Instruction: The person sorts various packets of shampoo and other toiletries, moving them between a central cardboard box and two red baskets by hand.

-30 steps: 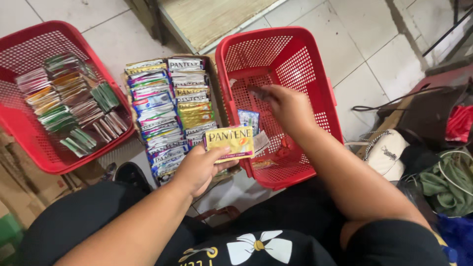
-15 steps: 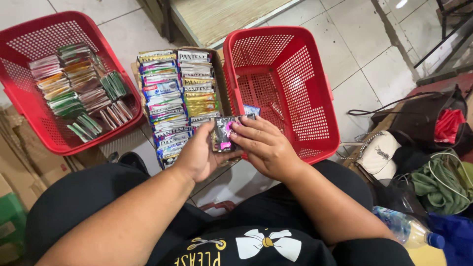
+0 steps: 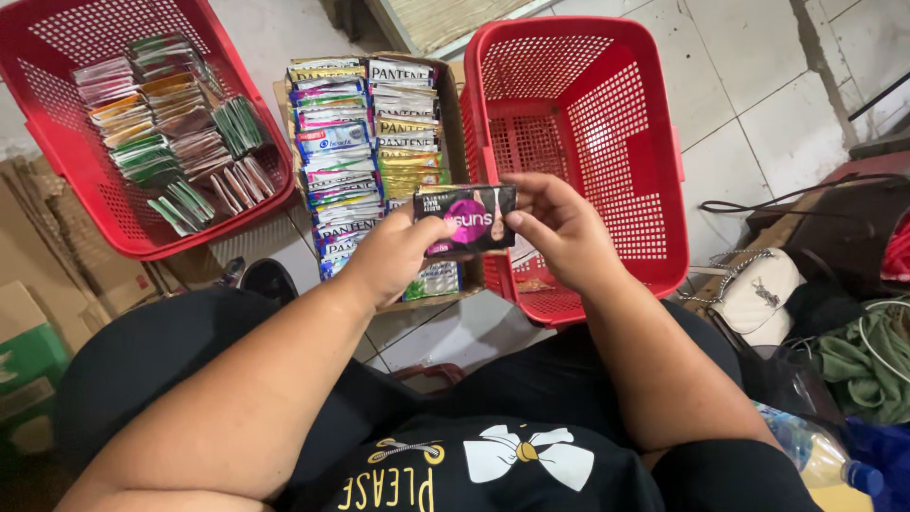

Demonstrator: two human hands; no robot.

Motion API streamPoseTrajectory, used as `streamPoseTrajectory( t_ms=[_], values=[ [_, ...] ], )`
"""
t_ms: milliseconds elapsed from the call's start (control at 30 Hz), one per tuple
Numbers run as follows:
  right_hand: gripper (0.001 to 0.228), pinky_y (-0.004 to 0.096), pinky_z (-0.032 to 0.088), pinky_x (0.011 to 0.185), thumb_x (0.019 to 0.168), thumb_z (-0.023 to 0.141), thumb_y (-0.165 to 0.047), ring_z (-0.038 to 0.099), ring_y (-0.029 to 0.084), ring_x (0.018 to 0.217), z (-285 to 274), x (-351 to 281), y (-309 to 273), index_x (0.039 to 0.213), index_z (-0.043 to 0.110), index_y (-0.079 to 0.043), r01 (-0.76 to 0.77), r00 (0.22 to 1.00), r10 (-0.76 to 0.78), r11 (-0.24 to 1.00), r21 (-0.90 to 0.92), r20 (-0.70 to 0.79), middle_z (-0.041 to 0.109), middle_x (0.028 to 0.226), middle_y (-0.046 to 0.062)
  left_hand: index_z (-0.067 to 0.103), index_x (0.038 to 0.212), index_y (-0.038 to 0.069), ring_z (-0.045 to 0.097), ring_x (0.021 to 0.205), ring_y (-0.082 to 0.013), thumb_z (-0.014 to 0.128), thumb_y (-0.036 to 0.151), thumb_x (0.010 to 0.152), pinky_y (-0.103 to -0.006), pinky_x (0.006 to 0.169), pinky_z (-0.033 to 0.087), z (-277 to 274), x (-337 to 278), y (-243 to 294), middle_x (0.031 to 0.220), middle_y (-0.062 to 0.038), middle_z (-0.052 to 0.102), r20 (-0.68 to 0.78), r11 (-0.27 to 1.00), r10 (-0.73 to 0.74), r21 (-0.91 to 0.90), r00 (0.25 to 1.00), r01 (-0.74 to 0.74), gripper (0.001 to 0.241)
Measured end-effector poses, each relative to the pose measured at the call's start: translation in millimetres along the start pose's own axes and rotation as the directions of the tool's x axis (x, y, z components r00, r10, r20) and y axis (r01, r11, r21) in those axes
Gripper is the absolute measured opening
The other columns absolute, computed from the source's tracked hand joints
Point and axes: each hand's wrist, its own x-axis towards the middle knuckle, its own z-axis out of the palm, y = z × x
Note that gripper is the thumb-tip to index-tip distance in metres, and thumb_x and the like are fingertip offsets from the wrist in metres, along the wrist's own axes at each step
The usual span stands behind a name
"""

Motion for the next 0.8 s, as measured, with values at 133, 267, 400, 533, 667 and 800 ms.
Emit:
streamPoseTrajectory(
  t_ms=[133,267,400,533,667,800],
  values=[
    [0.034,0.03,0.06,0.094,0.099,0.065,-0.004,0.071,0.018,0.104,-29.1,14.0,9.6,0.133,0.063,-0.002,-0.192,0.979,0.162,0.935,-0.299,-0.121,0.074,0.111,0.009,0.062,0.123,-0.004,0.07,0.099,-0.02,0.058,0.009,0.095,-0.0362,0.089,0.059,1.3,1.3,-6.3,0.113,-0.011,0.071,-0.014,0.993,-0.019,-0.115,1.0,0.017,0.031],
    [0.039,0.034,0.058,0.091,0.095,0.073,-0.021,0.072,0.021,0.104,-85.8,47.8,44.1,0.13,0.065,-0.007,-0.34,0.94,0.253,0.678,-0.652,-0.227,0.074,0.111,0.012,0.061,0.125,0.001,0.07,0.102,-0.0201,0.056,0.01,0.094,-0.0395,0.089,0.061,-1.1,2.9,-6.6,0.115,-0.009,0.07,-0.074,0.981,-0.1,-0.176,0.992,0.086,0.032],
    [0.053,0.046,0.055,0.086,0.072,0.081,-0.021,0.07,0.036,0.101,-109.6,56.1,106.2,0.121,0.067,-0.007,-0.125,0.942,0.335,0.26,-0.957,-0.031,0.072,0.111,0.019,0.061,0.127,0.0,0.07,0.102,-0.0225,0.056,0.009,0.094,-0.0418,0.089,0.062,0.8,4.6,-4.0,0.117,-0.01,0.071,-0.065,0.977,-0.128,-0.181,0.99,0.114,0.034],
    [0.031,0.048,0.054,0.085,0.085,0.07,-0.026,0.07,0.038,0.097,-92.6,66.8,138.9,0.109,0.07,-0.005,-0.083,0.958,0.286,0.18,-0.98,-0.028,0.073,0.104,0.019,0.059,0.128,0.003,0.07,0.102,-0.0225,0.058,0.009,0.094,-0.0427,0.087,0.062,2.0,9.8,-4.1,0.117,-0.009,0.071,-0.081,0.97,-0.179,-0.179,0.98,0.163,0.034],
    [0.048,0.039,0.055,0.074,0.106,0.044,-0.045,0.069,0.025,0.075,-78.7,71.9,101.7,0.101,0.067,-0.003,-0.399,0.917,0.344,0.764,-0.507,-0.203,0.07,0.082,0.01,0.059,0.128,0.004,0.069,0.106,-0.0213,0.06,0.008,0.096,-0.0425,0.089,0.061,6.2,14.8,-5.9,0.119,-0.008,0.07,-0.086,0.963,-0.148,-0.239,0.985,0.124,0.033],
    [0.028,0.027,0.05,0.066,0.104,0.057,-0.031,0.06,0.01,0.073,-51.2,46.6,47.3,0.101,0.061,-0.004,-0.206,0.979,0.206,0.979,0.006,0.004,0.063,0.082,0.001,0.059,0.131,0.005,0.068,0.112,-0.0203,0.061,0.008,0.098,-0.0422,0.094,0.06,10.6,22.9,-1.5,0.123,-0.008,0.069,-0.073,0.95,-0.051,-0.312,0.996,0.026,0.033]
  ],
)
